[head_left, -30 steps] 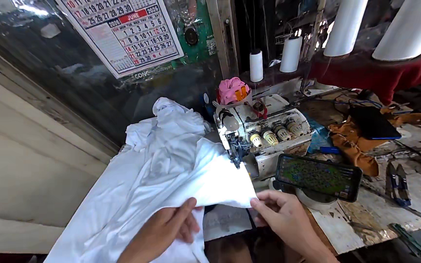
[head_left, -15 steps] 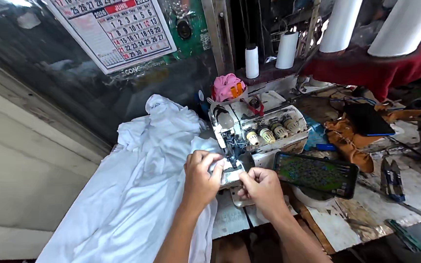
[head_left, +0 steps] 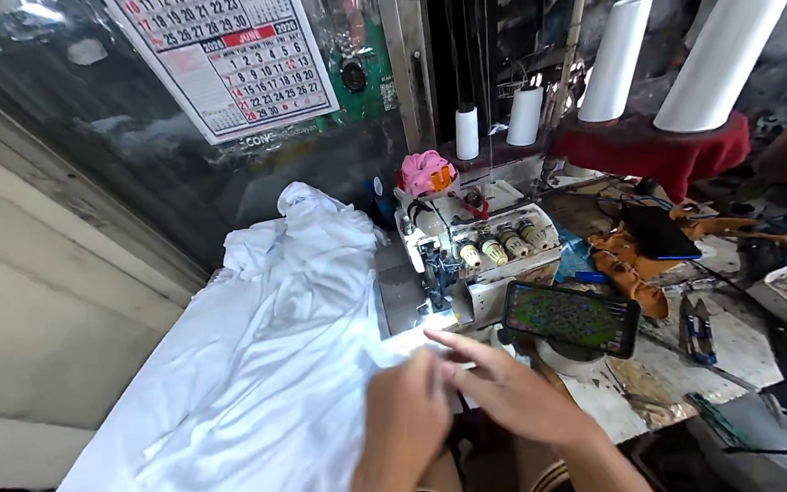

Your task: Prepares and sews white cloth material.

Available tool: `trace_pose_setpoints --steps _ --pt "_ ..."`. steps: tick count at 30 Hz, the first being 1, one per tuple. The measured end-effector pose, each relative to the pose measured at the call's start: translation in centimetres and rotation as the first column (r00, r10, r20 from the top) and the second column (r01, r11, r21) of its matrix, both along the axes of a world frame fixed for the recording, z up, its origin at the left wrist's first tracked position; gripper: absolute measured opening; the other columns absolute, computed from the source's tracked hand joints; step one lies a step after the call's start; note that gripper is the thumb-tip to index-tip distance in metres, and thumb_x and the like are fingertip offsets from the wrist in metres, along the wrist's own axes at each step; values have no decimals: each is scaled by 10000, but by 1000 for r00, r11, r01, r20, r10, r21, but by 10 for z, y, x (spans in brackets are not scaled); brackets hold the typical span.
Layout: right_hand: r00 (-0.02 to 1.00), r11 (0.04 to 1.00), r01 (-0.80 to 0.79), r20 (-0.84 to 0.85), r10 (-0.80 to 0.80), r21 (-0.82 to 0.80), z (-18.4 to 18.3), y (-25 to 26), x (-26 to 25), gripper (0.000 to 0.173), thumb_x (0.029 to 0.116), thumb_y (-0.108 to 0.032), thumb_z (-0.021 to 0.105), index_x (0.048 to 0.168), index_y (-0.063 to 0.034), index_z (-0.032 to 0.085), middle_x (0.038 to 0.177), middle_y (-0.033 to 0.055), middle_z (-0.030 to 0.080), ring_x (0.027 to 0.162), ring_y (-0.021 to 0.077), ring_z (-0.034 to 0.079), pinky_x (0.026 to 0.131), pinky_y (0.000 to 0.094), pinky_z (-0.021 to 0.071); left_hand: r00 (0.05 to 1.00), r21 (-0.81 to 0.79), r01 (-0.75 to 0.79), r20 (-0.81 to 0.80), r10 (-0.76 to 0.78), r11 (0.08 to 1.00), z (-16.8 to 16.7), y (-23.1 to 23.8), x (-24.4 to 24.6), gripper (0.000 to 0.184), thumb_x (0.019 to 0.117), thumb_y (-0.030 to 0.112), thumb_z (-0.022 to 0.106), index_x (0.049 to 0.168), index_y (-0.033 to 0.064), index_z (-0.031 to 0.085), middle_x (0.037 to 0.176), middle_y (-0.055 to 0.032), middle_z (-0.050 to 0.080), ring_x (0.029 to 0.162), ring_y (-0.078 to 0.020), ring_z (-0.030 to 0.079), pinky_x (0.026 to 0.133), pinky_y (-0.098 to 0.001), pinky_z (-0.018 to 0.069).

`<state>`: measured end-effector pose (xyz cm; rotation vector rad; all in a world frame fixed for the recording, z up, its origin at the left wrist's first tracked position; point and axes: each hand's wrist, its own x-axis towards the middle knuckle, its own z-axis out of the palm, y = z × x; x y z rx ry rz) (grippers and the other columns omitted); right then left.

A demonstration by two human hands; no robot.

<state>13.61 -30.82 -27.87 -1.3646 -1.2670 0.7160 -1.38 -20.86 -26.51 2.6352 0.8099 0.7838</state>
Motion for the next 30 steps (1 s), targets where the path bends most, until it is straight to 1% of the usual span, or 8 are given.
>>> trace_pose_setpoints --steps 3,6,11,14,16,18,22,30 --pt "910 910 412 -70 -409 49 2 14 18 141 967 -223 693 1055 -167 787 921 -21 749 787 112 695 701 337 599 976 -83 218 6 -218 972 -9 -14 23 291 1012 314 577 1176 135 737 942 6 751 758 -134 716 675 -383 615" --pt "843 835 538 -58 -535 116 -9 19 12 169 965 -195 686 1107 -205 776 1003 -51 750 806 118 698 694 349 607 944 -189 309 -61 -325 932 14 10 -9 336 1053 397 535 1231 202 742 1116 38 745 899 -84 727 780 -338 636" --pt "953 917 289 -173 -248 276 -12 -15 -31 225 987 -124 663 1196 -42 686 1068 62 728 863 147 717 724 307 634 898 -300 440 166 -408 847 22 35 -46 357 1033 98 446 1261 194 703 1097 33 721 587 -46 622 499 -242 573" --pt "993 948 105 -78 -86 300 15 -38 -38 236 1037 -176 604 1208 -39 690 886 27 678 672 36 578 583 201 502 866 -237 400 -218 -450 885 39 34 -35 268 954 34 549 1136 97 735 1061 -94 721 774 -231 700 711 -439 600" --pt "1000 967 10 26 -17 256 27 -59 -29 275 1054 -187 576 1274 -65 687 814 26 647 601 35 526 521 201 455 850 -133 395 -323 -417 909 60 44 -37 151 959 144 660 1061 118 769 1003 -90 721 831 -254 707 756 -492 591" --pt "987 977 -51 157 18 205 25 -77 -15 290 1043 -196 609 1309 -107 680 811 6 665 598 40 556 521 214 493 852 8 483 -232 -469 875 67 67 -49 158 935 388 646 966 261 734 869 84 624 656 -39 578 553 -270 532" --pt "913 987 128 378 -153 93 20 -109 6 246 1008 -280 657 1212 -178 748 880 -40 741 686 34 663 614 258 590 780 -106 556 -277 -561 824 88 78 -75 385 900 627 658 883 246 709 775 113 566 577 19 491 478 -193 444" --pt "773 869 444 397 -496 220 36 -162 38 192 999 -352 640 1032 -209 763 841 -94 722 683 19 658 581 212 567 831 -523 295 -273 -485 800 105 112 -137 268 921 390 750 910 126 705 896 -2 638 541 -60 562 454 -231 506"
